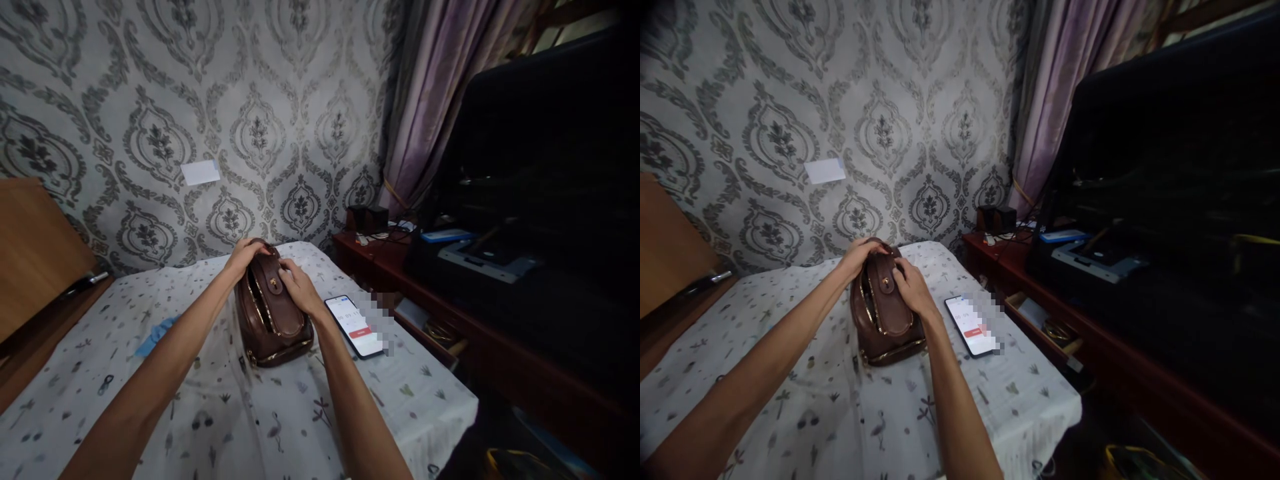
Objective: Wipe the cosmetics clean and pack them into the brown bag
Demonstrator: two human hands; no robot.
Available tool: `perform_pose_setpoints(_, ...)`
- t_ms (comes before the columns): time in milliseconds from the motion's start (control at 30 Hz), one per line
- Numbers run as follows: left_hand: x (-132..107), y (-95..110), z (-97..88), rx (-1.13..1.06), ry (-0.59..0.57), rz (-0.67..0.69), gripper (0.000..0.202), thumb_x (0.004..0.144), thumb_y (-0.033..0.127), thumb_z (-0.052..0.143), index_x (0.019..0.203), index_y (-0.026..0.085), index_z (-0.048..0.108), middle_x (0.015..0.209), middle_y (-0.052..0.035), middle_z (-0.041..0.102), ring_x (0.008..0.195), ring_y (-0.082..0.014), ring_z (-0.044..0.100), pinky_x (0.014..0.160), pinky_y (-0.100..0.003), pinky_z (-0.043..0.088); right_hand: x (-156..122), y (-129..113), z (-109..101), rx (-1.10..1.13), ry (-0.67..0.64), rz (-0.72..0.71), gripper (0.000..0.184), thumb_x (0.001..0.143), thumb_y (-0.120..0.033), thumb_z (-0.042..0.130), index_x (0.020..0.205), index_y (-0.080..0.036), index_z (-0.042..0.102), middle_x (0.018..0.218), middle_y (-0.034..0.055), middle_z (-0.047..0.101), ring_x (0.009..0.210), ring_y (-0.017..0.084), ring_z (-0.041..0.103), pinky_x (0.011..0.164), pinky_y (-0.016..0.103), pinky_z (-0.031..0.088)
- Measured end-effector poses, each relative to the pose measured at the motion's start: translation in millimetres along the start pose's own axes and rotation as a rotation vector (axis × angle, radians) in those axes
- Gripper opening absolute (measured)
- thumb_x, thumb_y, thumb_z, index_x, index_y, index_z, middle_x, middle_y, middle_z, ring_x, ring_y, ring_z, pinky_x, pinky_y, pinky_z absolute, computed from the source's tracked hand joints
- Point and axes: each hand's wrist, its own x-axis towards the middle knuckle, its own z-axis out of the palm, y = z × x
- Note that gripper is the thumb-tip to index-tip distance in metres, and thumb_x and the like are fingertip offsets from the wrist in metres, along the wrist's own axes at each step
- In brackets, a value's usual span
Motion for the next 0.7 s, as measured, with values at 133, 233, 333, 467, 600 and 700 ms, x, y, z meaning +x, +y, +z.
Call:
perform_pose_setpoints(133,-8,6,-2.0,0.027,-0.051,0.046,0.019,0.071,0.033,0.056,0.073,0.017,0.067,0.08,-0.0028,0.072,0.083,-0.0196,0.066,0.079,-0.029,0.051,0,2,0,-0.016,0.025,-0.016,0.04,0.094,-0.038,0.039,0.123,-0.018,0.059,0.125,0.0114,0.066,0.116,0.025,0.06,0.103,0.041,0.043)
perform_pose_setpoints(233,-14,11,-1.5,0.112,-0.115,0.115,0.024,0.068,0.034,0.065,0.086,0.018,0.069,0.085,-0.0004,0.07,0.086,-0.0197,0.063,0.082,-0.03,0.049,-1,7,1,0.004,0.061,0.01,0.039,0.094,-0.039,0.041,0.122,-0.019,0.059,0.124,0.0112,0.067,0.114,0.025,0.062,0.103,0.043,0.044)
perform_pose_setpoints(333,-17,12,0.0,0.199,-0.189,0.17,0.03,0.069,0.035,0.068,0.094,0.019,0.065,0.09,-0.0008,0.067,0.089,-0.0202,0.061,0.086,-0.032,0.048,-1,14,2,0.081,0.112,0.057,0.038,0.092,-0.04,0.046,0.121,-0.019,0.059,0.123,0.0112,0.068,0.114,0.024,0.062,0.103,0.042,0.045)
perform_pose_setpoints(467,-12,7,-0.9,0.111,-0.275,0.111,0.036,0.068,0.03,0.069,0.102,0.018,0.061,0.1,-0.0043,0.066,0.1,-0.0218,0.061,0.09,-0.034,0.047,-2,22,2,0.262,0.125,0.086,0.035,0.09,-0.041,0.052,0.117,-0.021,0.061,0.123,0.0091,0.068,0.117,0.023,0.061,0.105,0.041,0.044)
perform_pose_setpoints(600,-7,3,-6.7,0.081,-0.328,0.083,0.043,0.065,0.028,0.072,0.105,0.017,0.061,0.108,-0.0059,0.066,0.107,-0.0229,0.06,0.095,-0.036,0.046,-4,23,-1,0.438,0.088,0.132,0.04,0.083,-0.044,0.063,0.117,-0.024,0.062,0.128,0.0086,0.066,0.123,0.025,0.058,0.108,0.043,0.042)
perform_pose_setpoints(700,-7,2,-11.5,0.054,-0.378,0.06,0.044,0.066,0.031,0.073,0.105,0.017,0.061,0.11,-0.0058,0.067,0.108,-0.0233,0.06,0.096,-0.037,0.046,-7,21,-3,0.542,0.069,0.194,0.044,0.079,-0.046,0.068,0.117,-0.025,0.062,0.13,0.0088,0.065,0.125,0.026,0.057,0.107,0.044,0.044)
